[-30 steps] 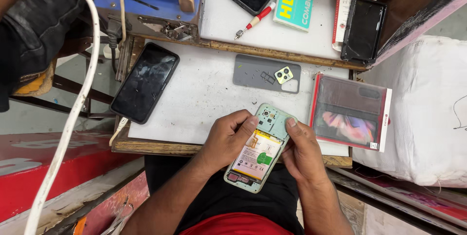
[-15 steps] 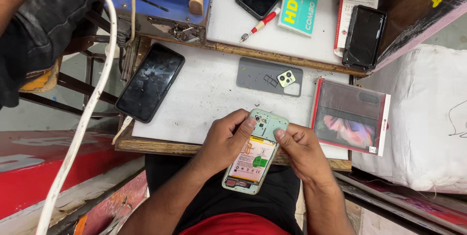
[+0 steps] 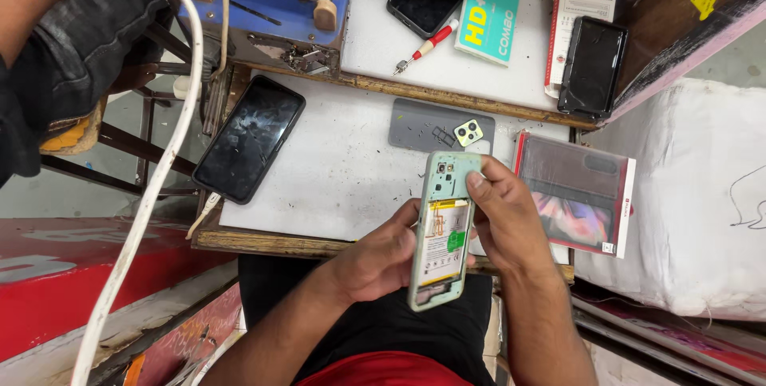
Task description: The person disassembles a smartphone, removes the battery, and handles a replacement screen assembly. They then reassemble the phone and use a screwdriver to secure internal components.
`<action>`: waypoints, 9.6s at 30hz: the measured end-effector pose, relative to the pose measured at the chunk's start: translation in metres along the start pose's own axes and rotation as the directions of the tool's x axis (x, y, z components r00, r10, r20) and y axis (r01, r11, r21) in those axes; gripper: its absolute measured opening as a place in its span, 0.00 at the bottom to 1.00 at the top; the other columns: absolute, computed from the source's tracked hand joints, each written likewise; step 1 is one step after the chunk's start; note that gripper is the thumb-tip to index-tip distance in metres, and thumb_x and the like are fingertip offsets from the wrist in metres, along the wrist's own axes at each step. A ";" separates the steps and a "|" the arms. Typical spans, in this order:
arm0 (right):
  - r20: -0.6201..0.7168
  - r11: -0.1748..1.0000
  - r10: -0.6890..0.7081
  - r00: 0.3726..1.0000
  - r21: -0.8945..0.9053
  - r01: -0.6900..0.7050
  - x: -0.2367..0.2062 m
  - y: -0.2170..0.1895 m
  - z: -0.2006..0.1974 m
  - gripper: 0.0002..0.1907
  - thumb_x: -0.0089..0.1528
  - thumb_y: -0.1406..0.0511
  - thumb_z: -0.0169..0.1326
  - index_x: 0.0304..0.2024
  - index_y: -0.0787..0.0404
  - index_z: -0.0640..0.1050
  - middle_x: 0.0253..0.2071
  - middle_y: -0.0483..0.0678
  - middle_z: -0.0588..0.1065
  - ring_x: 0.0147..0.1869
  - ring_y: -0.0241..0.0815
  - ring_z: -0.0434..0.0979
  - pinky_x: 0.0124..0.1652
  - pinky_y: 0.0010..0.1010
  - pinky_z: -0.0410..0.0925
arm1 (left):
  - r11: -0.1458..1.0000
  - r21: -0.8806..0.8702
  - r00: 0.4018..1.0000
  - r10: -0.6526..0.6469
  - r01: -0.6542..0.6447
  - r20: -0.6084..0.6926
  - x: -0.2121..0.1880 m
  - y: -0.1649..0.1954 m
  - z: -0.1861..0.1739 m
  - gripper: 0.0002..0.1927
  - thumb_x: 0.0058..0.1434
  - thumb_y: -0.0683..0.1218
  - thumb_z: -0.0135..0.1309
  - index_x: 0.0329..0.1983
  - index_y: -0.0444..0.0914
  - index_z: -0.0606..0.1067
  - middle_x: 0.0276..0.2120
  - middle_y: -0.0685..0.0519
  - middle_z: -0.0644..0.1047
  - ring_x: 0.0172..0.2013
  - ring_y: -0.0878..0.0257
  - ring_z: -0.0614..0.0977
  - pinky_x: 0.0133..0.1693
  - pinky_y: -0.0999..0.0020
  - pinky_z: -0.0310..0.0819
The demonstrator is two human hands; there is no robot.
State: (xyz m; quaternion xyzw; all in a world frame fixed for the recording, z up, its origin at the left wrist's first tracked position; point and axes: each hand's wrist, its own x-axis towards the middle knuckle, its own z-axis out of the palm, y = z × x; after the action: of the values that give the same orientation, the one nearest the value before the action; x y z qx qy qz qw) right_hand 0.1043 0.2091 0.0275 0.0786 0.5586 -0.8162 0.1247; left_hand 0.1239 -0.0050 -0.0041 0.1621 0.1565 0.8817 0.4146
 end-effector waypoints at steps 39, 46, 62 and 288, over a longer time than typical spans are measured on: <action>0.418 0.768 -0.273 0.866 -0.447 0.458 -0.010 -0.062 0.050 0.51 0.58 0.66 0.67 0.78 0.65 0.54 0.75 0.62 0.64 0.79 0.53 0.64 0.75 0.45 0.58 | 0.818 0.557 0.947 0.279 -0.146 -0.161 0.010 0.001 -0.004 0.53 0.57 0.50 0.69 0.77 0.35 0.49 0.69 0.42 0.62 0.74 0.52 0.62 0.75 0.53 0.53; 0.500 0.720 -0.272 0.822 -0.461 0.519 -0.017 -0.059 0.043 0.50 0.57 0.69 0.68 0.77 0.64 0.56 0.76 0.63 0.63 0.80 0.54 0.63 0.76 0.44 0.56 | 0.775 0.619 0.957 0.261 -0.128 -0.128 0.006 0.003 -0.006 0.54 0.55 0.44 0.69 0.78 0.38 0.48 0.72 0.44 0.60 0.75 0.53 0.60 0.74 0.53 0.53; 0.463 0.741 -0.329 0.823 -0.413 0.529 -0.018 -0.042 0.035 0.51 0.53 0.72 0.69 0.75 0.63 0.59 0.74 0.61 0.64 0.79 0.54 0.63 0.74 0.45 0.56 | 0.739 0.649 0.933 0.336 -0.179 -0.126 0.005 -0.004 -0.012 0.55 0.54 0.42 0.69 0.77 0.39 0.47 0.70 0.43 0.61 0.74 0.52 0.62 0.74 0.52 0.52; -0.302 0.951 -0.175 0.937 0.194 0.240 -0.016 0.039 0.028 0.14 0.70 0.60 0.49 0.52 0.63 0.74 0.47 0.48 0.77 0.50 0.40 0.79 0.52 0.36 0.73 | 0.145 0.939 0.773 0.535 0.312 -0.340 0.018 0.032 0.026 0.12 0.64 0.44 0.57 0.48 0.34 0.77 0.30 0.46 0.83 0.28 0.56 0.87 0.30 0.63 0.81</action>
State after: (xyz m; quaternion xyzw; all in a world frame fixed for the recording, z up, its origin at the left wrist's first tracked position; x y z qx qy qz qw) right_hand 0.1316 0.1712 0.0075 0.1477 0.4786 -0.8639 -0.0529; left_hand 0.1016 -0.0068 0.0353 0.1045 0.8007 0.5873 0.0545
